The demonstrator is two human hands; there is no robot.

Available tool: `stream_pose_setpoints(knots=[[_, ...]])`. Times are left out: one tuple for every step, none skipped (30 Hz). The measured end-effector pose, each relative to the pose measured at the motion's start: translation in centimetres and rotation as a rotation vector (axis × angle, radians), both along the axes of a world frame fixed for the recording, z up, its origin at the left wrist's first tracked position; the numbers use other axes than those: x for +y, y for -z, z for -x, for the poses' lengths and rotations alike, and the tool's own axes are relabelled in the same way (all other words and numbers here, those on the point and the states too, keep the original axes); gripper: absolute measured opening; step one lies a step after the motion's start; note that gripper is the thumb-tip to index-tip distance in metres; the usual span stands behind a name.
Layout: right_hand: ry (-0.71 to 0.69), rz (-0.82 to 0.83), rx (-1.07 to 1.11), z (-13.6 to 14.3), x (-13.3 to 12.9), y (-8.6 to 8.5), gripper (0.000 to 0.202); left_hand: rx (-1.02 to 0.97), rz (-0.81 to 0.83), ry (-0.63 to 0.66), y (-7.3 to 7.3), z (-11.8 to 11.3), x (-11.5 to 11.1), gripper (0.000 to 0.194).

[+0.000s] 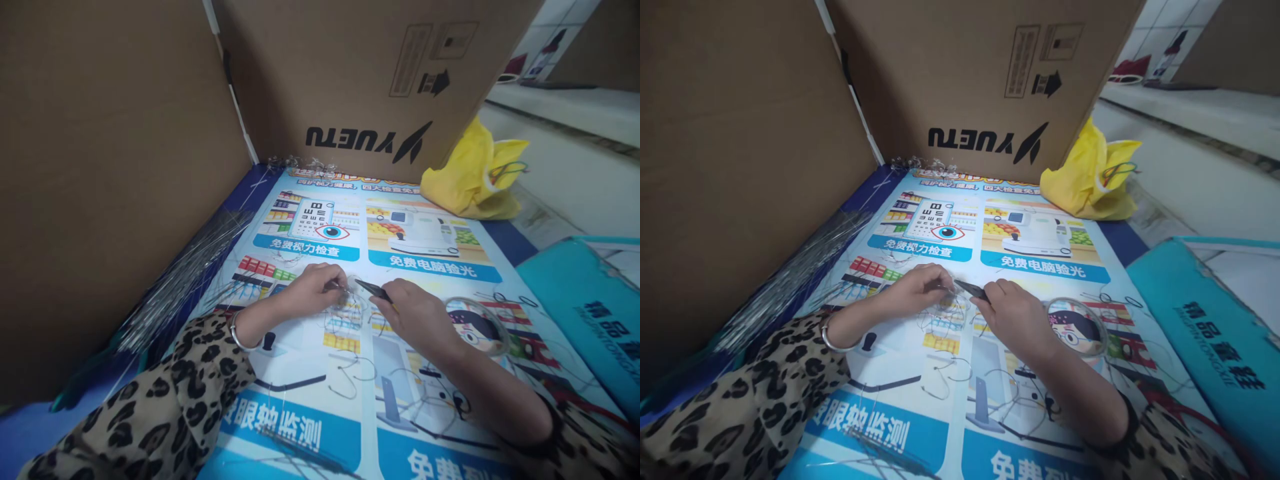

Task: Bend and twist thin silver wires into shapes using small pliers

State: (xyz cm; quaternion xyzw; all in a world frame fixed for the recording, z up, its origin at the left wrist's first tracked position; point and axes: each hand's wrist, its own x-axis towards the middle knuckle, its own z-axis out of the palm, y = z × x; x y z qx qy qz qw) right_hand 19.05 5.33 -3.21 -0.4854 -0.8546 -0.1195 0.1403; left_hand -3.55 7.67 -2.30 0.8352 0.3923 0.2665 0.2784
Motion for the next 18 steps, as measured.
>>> stream_pose_setpoints(knots=[[0.004,0.005,0.000,-0.01,0.00,0.00,0.034,-0.010,0.003,-0.005,0.09,0.00,0.01,0.013],[0.006,0.010,0.001,-0.03,0.00,0.01,0.034,-0.018,0.006,-0.011,0.15,-0.01,0.01,0.012],[0.006,0.014,0.002,-0.05,0.00,0.02,0.034,-0.024,0.010,-0.019,0.17,-0.03,0.01,0.011],[0.006,0.017,0.002,-0.06,-0.01,0.02,0.034,-0.030,0.014,-0.028,0.16,-0.05,0.00,0.009],[0.006,0.020,0.001,-0.07,-0.03,0.03,0.035,-0.033,0.018,-0.035,0.11,-0.07,-0.02,0.008],[0.007,0.022,0.001,-0.08,-0.05,0.04,0.034,-0.033,0.021,-0.039,0.05,-0.09,-0.03,0.008],[0.007,0.024,0.001,-0.09,-0.07,0.04,0.034,-0.027,0.022,-0.042,-0.02,-0.10,-0.05,0.008],[0.006,0.024,0.001,-0.09,-0.08,0.05,0.034,-0.018,0.020,-0.046,-0.08,-0.10,-0.05,0.009],[0.004,0.023,0.002,-0.10,-0.09,0.06,0.034,-0.005,0.012,-0.051,-0.13,-0.11,-0.05,0.010],[0.001,0.022,0.003,-0.10,-0.09,0.07,0.033,0.011,-0.001,-0.057,-0.16,-0.10,-0.05,0.011],[-0.001,0.020,0.003,-0.11,-0.09,0.08,0.033,0.029,-0.018,-0.060,-0.16,-0.10,-0.04,0.012],[-0.001,0.016,0.004,-0.11,-0.08,0.11,0.033,0.047,-0.039,-0.064,-0.13,-0.09,-0.03,0.012],[-0.001,0.014,0.003,-0.12,-0.07,0.13,0.032,0.064,-0.065,-0.069,-0.09,-0.08,-0.01,0.013],[-0.002,0.012,0.004,-0.13,-0.05,0.16,0.032,0.080,-0.094,-0.078,-0.02,-0.07,0.00,0.014],[-0.003,0.012,0.006,-0.13,-0.04,0.19,0.033,0.095,-0.122,-0.090,0.04,-0.06,0.02,0.015],[-0.005,0.012,0.009,-0.14,-0.03,0.21,0.033,0.108,-0.147,-0.102,0.11,-0.04,0.03,0.015],[-0.008,0.013,0.012,-0.14,-0.03,0.22,0.033,0.120,-0.167,-0.114,0.18,-0.02,0.04,0.015],[-0.010,0.014,0.014,-0.14,-0.03,0.23,0.033,0.131,-0.180,-0.120,0.24,0.00,0.06,0.014]])
